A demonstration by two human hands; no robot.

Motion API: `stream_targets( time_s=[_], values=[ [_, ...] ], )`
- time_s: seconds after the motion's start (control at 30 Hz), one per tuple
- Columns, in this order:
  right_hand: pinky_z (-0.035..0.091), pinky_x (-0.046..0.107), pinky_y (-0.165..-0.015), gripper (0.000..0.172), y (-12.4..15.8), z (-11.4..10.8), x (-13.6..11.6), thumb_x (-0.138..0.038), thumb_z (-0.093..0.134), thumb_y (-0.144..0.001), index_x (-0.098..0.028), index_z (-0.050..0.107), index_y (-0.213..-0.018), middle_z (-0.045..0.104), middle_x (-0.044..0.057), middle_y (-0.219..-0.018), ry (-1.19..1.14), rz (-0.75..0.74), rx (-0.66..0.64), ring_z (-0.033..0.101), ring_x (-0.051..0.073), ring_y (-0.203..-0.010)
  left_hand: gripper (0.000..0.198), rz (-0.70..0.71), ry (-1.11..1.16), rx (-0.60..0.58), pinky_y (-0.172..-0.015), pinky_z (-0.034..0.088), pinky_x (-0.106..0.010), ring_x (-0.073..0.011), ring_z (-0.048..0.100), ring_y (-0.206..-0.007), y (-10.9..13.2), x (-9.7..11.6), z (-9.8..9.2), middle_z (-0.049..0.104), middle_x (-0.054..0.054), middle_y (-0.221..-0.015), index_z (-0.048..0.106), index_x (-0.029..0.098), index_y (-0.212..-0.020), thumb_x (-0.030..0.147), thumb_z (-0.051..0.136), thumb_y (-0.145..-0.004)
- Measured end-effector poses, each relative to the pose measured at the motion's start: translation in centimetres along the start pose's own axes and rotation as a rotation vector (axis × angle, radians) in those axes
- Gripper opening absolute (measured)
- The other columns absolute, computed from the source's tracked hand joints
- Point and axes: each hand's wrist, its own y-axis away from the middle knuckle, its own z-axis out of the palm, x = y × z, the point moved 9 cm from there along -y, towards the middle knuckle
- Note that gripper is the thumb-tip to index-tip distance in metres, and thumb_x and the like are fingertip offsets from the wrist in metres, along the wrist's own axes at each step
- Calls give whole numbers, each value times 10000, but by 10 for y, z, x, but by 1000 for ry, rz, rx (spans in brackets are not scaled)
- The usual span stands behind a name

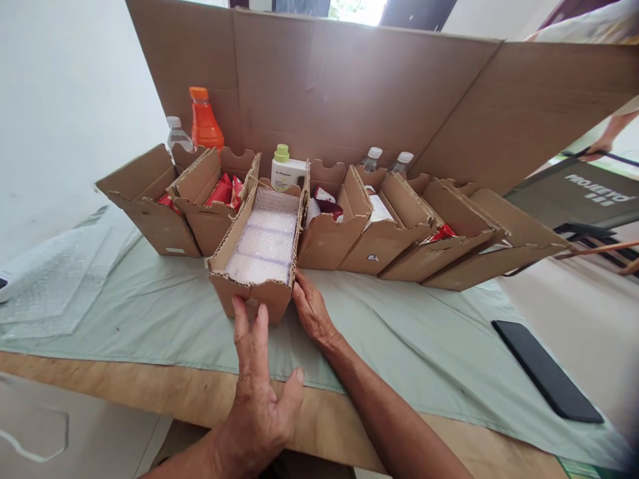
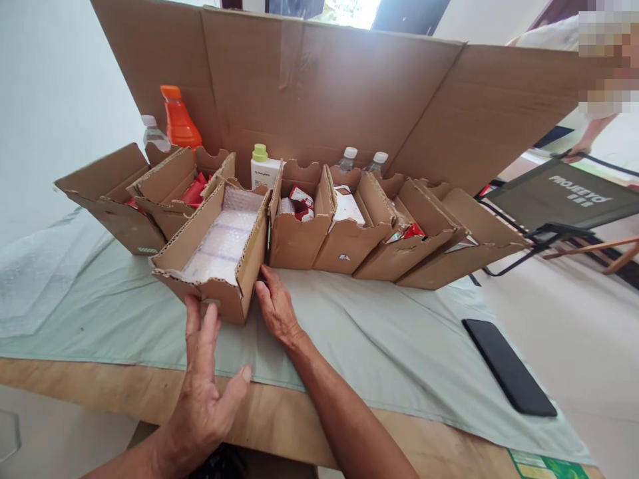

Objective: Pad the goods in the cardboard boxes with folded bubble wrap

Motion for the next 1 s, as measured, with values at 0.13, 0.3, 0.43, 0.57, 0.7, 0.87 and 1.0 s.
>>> stream_targets(
  time_s=[0.13,0.3,0.43,0.57,0.7,0.87,1.0],
  values=[
    [475,459,-1156,458,0,-6,4,-523,472,-1009,-237,690,-1292,689,126,-1380,-9,37,60,629,269,-1298,956,18,1,22,-1258,225,-716,-408,-44,-1647,-38,-10,15,-133,-102,-1788,67,381,-1687,159,611,-932],
    [566,415,-992,335,2,-10,13,-419,522,-960,-242,706,-1177,733,110,-1201,-38,87,115,691,256,-1108,938,46,11,26,-1290,180,-663,-369,-17,-1655,-93,-26,38,-92,-142,-1788,162,303,-1675,148,625,-875],
    [579,404,-961,329,3,-11,15,-421,548,-923,-229,698,-1145,730,117,-1205,-62,94,120,694,259,-1086,932,52,10,-10,-1316,58,-631,-364,-28,-1654,-120,-40,51,-64,-141,-1792,184,261,-1668,159,619,-850],
    [583,408,-953,324,2,-11,13,-420,539,-933,-227,689,-1147,732,116,-1202,-67,107,109,706,250,-1055,894,50,-20,-65,-1316,94,-625,-353,34,-1656,-122,-46,46,19,-179,-1787,198,227,-1664,206,614,-874],
    [580,411,-960,287,1,-11,11,-387,536,-931,-229,700,-1104,756,106,-1150,-52,115,96,716,243,-1040,743,-15,-87,-206,-1253,304,-652,-377,167,-1637,-103,-60,18,151,-163,-1773,359,261,-1613,308,631,-923],
    [576,416,-914,244,2,-5,-4,-349,523,-931,-221,718,-1002,782,97,-1032,-13,100,68,723,245,-985,552,-225,-129,-103,-805,653,-437,-444,349,-1547,-85,-111,-57,349,-184,-1689,577,235,-1456,371,637,-925],
    [579,352,-837,298,-22,14,-50,-342,536,-957,-232,694,-1184,775,57,-986,-4,14,-16,715,189,-860,568,-330,-120,123,-717,628,-365,-418,485,-1454,-79,-139,-94,433,-203,-1627,572,201,-1444,364,641,-905]
  ],
)
